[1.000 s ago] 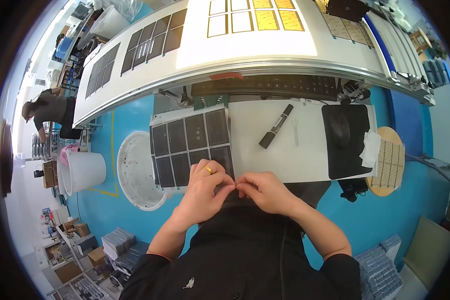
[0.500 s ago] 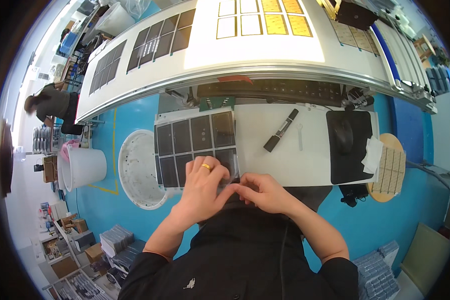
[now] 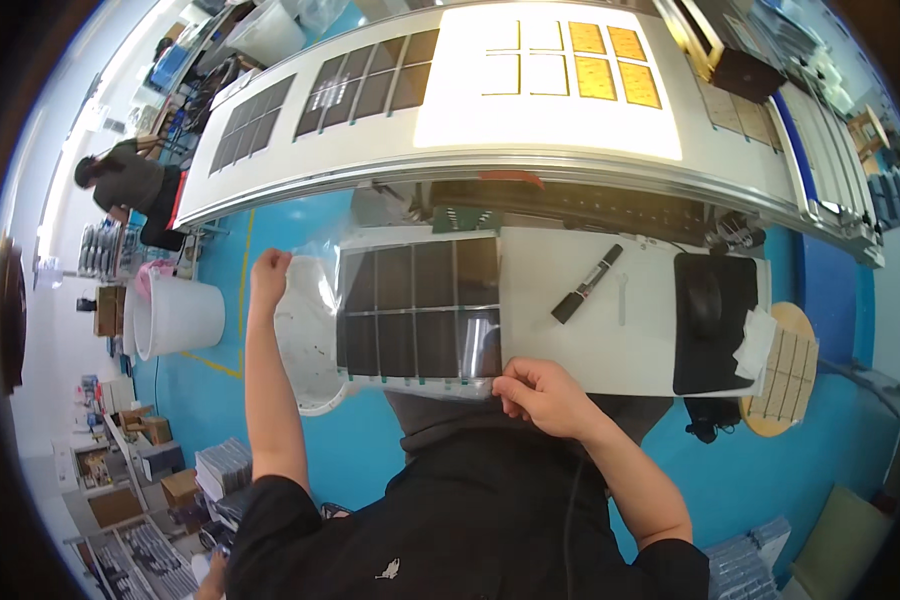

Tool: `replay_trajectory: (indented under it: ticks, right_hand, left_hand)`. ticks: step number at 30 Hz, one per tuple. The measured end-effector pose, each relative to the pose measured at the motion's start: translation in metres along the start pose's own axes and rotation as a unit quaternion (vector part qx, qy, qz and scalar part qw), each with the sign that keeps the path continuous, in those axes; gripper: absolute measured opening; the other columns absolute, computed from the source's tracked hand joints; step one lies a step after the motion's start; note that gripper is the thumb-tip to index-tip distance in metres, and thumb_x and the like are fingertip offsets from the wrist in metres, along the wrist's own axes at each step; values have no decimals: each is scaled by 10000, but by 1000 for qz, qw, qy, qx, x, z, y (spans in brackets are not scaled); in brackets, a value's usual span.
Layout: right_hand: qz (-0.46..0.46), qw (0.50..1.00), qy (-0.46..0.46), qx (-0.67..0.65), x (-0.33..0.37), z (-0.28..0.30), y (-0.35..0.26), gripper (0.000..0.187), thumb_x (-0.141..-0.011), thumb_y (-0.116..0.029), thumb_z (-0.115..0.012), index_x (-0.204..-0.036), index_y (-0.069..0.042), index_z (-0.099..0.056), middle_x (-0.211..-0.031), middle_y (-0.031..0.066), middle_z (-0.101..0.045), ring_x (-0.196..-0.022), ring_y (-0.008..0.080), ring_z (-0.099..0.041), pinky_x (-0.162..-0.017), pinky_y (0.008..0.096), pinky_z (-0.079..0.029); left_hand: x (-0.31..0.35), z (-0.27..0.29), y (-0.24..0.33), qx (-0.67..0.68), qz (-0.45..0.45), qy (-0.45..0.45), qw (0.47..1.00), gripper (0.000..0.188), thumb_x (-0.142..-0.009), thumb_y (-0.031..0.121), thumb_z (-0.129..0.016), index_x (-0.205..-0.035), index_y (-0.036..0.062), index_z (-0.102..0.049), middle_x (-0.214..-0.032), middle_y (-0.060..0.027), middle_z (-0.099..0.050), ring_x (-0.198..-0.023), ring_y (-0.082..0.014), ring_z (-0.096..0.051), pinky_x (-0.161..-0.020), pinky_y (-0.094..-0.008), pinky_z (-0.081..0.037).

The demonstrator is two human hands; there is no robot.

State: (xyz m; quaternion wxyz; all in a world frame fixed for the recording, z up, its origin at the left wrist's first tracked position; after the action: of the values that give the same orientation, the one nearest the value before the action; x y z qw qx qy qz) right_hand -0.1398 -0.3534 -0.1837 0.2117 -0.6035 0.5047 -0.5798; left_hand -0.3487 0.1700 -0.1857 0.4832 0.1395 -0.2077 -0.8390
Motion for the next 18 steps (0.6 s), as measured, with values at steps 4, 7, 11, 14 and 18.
replay_trajectory:
  ticks: [4,7,11,14,18]
  right_hand:
    - [11,1000,-9,-17,2,-5,-9,228,-1090,-212,-656,-952,-33,-688,-790,20,-701,-697,93,-628,-610,262,-481]
    - [-1,1000,-6,-26,3,-8,-16,241,-1081,-223,-666,-931,-35,-686,-784,23,-706,-690,91,-632,-603,256,-470]
    - [-26,1000,5,-16,7,-10,-26,243,-1074,-220,-670,-913,-38,-686,-769,30,-706,-657,91,-627,-574,239,-444]
    - [-39,999,8,-32,9,-12,-33,248,-1070,-209,-666,-887,-42,-678,-755,42,-704,-606,90,-607,-541,222,-412]
    - [-51,995,12,-88,10,-15,-38,241,-1070,-190,-645,-884,-38,-653,-735,69,-685,-569,125,-597,-485,233,-387]
  left_hand:
    - [22,25,-162,254,291,131,913,212,-1054,171,-682,-994,-26,-735,-911,-128,-772,-756,-226,-733,-653,-337,-572]
    - [41,62,-200,307,213,278,885,203,-1073,152,-658,-1031,-24,-750,-920,-107,-778,-769,-223,-750,-626,-287,-581]
    - [66,81,-204,200,161,289,922,193,-1067,140,-648,-1061,-19,-758,-936,-124,-788,-803,-235,-759,-688,-328,-592]
    - [87,53,-183,-6,103,220,970,204,-1057,143,-622,-1106,5,-763,-991,-198,-791,-897,-344,-757,-827,-423,-585]
    - [118,-17,-186,-39,139,115,983,262,-1052,205,-630,-1184,25,-768,-1105,-255,-775,-1088,-443,-734,-949,-503,-563]
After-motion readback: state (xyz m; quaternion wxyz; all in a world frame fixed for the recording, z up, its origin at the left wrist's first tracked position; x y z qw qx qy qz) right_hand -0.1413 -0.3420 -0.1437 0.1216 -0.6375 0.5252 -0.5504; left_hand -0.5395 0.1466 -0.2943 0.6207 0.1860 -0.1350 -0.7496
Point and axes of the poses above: each hand's wrist, its own x-axis away from the middle knuckle, its own z-axis out of the back of the hand, y = z × x, the point moved 8 cm from there along -x, towards the middle knuckle
